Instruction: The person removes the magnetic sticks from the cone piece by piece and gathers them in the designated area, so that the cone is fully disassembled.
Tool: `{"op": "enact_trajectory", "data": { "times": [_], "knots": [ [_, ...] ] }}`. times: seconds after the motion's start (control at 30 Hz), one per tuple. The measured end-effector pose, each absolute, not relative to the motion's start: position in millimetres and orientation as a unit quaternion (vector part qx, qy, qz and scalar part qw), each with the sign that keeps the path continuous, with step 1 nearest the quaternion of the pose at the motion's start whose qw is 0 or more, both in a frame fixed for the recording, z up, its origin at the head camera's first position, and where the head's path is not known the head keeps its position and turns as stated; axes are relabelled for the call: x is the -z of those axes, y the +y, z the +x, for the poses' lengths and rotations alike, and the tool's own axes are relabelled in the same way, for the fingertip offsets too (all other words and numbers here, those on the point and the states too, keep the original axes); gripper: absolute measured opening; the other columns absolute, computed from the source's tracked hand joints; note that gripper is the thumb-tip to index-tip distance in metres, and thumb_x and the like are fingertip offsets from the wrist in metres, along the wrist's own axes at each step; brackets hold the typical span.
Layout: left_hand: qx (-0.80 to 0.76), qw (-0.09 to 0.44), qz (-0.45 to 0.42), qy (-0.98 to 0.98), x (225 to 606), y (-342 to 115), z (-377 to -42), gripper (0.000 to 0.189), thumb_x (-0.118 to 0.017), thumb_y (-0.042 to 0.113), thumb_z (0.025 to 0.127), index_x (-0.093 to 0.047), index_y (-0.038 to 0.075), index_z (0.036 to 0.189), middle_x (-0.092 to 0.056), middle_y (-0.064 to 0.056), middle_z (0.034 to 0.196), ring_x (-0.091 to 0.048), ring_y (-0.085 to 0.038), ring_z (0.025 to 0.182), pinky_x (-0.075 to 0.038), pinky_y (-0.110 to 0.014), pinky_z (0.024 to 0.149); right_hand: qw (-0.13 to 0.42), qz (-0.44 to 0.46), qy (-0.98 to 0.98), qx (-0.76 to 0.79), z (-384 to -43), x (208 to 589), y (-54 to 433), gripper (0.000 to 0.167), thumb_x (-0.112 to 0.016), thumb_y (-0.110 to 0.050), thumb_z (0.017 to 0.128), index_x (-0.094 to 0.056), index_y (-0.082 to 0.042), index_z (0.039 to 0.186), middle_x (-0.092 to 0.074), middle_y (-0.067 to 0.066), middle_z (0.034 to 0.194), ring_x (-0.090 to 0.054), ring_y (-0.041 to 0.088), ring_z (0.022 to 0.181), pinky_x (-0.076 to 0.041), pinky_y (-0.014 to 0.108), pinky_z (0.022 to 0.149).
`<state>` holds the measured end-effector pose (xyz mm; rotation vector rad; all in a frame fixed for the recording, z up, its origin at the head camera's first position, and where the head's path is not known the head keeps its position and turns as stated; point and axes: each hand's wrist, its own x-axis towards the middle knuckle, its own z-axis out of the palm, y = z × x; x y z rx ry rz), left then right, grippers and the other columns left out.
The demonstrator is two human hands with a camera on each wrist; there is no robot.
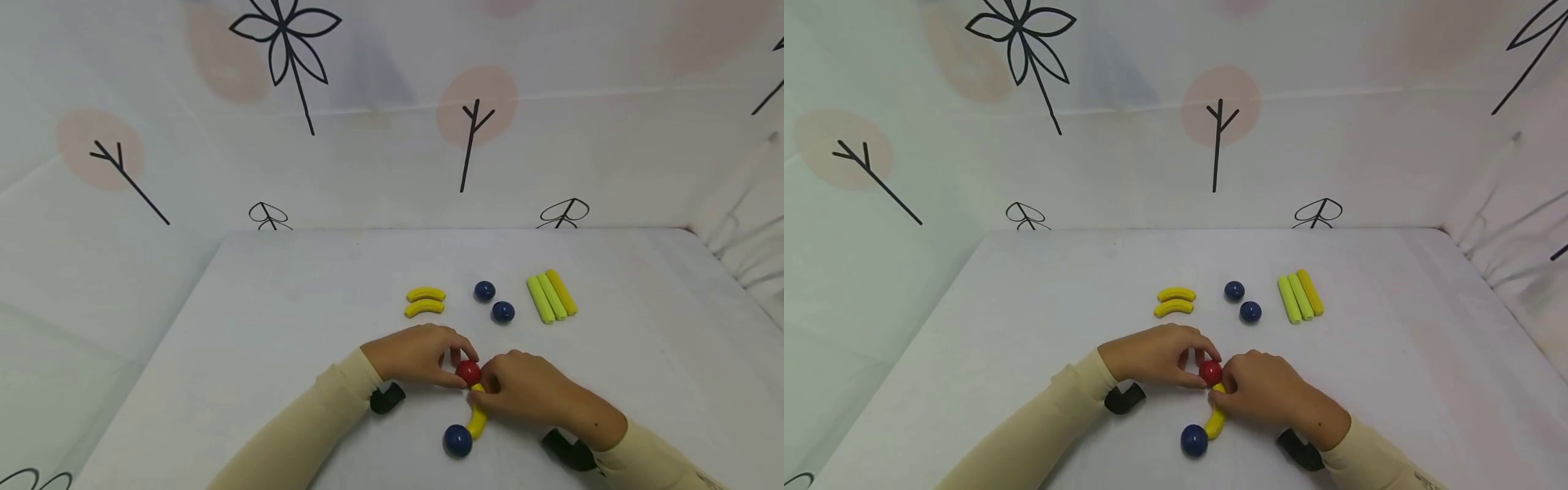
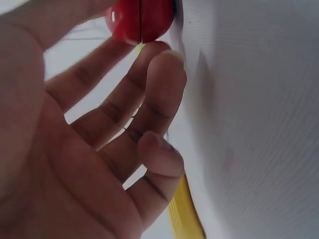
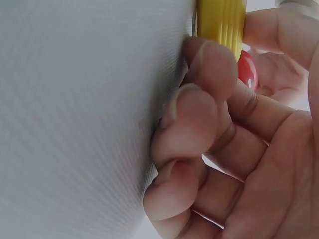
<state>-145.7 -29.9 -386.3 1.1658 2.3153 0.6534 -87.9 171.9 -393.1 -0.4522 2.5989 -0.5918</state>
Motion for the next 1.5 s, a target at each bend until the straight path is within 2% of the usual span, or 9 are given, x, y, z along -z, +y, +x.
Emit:
{"op": "enact_trajectory", "data": {
  "times": [0.17,0.37,0.47,0.67,0.83,0.97,1.17,1.5],
  "knots": [
    [-0.237,0.224,0.417,0.849,388,-28,-145,0.033,-0.079,0.028,0.087,-0.067,0.02,0.117,-0.066,0.011,0.094,-0.056,-0.001,0.078,-0.048,-0.013,0.068,0.217,-0.159,0.941,0.207,-87,392,171,0.034,-0.078,-0.044,0.083,-0.062,-0.021,0.062,-0.052,-0.006,0.053,-0.049,0.011,0.056,-0.032,0.022,0.052],
    [-0.204,0.197,0.406,0.869,389,-27,-146,0.033,-0.076,0.035,0.09,-0.067,0.023,0.118,-0.065,0.014,0.093,-0.056,0.001,0.083,-0.046,-0.013,0.073,0.232,-0.145,0.941,0.2,-87,392,171,0.034,-0.079,-0.041,0.083,-0.063,-0.02,0.061,-0.053,-0.004,0.052,-0.05,0.012,0.054,-0.034,0.022,0.052],
    [-0.177,0.154,0.384,0.893,388,-30,-148,0.035,-0.073,0.038,0.091,-0.065,0.022,0.122,-0.065,0.013,0.096,-0.056,0.001,0.085,-0.046,-0.014,0.073,0.233,-0.143,0.94,0.204,-88,393,170,0.034,-0.079,-0.038,0.083,-0.062,-0.019,0.06,-0.053,-0.004,0.053,-0.051,0.012,0.054,-0.035,0.022,0.052],
    [-0.154,0.024,0.327,0.932,378,-23,-160,0.04,-0.074,0.039,0.09,-0.064,0.022,0.125,-0.07,0.008,0.105,-0.063,-0.004,0.09,-0.05,-0.018,0.073,0.229,-0.162,0.936,0.211,-89,394,173,0.037,-0.078,-0.039,0.083,-0.059,-0.02,0.058,-0.051,-0.006,0.052,-0.05,0.01,0.054,-0.035,0.021,0.052],
    [-0.105,-0.046,0.314,0.943,375,-2,-172,0.043,-0.075,0.04,0.089,-0.066,0.021,0.127,-0.072,0.006,0.104,-0.064,-0.006,0.085,-0.052,-0.02,0.073,0.227,-0.173,0.934,0.215,-90,395,174,0.038,-0.076,-0.041,0.085,-0.059,-0.02,0.058,-0.05,-0.008,0.053,-0.05,0.009,0.055,-0.034,0.021,0.052],
    [-0.066,-0.053,0.32,0.944,378,13,-180,0.042,-0.074,0.04,0.09,-0.067,0.021,0.126,-0.073,0.005,0.105,-0.066,-0.008,0.084,-0.053,-0.025,0.075,0.232,-0.167,0.934,0.217,-89,393,175,0.038,-0.076,-0.042,0.085,-0.059,-0.02,0.059,-0.05,-0.007,0.053,-0.05,0.009,0.056,-0.035,0.021,0.053],
    [-0.056,-0.036,0.316,0.946,384,20,-188,0.038,-0.074,0.038,0.091,-0.068,0.019,0.123,-0.074,0.004,0.105,-0.065,-0.011,0.086,-0.053,-0.026,0.076,0.23,-0.182,0.93,0.223,-90,392,176,0.038,-0.075,-0.043,0.087,-0.059,-0.021,0.06,-0.049,-0.008,0.053,-0.049,0.008,0.055,-0.034,0.021,0.052],
    [-0.057,-0.02,0.322,0.945,387,24,-192,0.04,-0.075,0.038,0.089,-0.068,0.02,0.124,-0.074,0.003,0.11,-0.067,-0.014,0.093,-0.055,-0.028,0.08,0.232,-0.206,0.93,0.195,-87,390,184,0.044,-0.072,-0.058,0.084,-0.059,-0.024,0.059,-0.048,-0.011,0.053,-0.046,0.006,0.054,-0.031,0.022,0.053]
  ]
}}
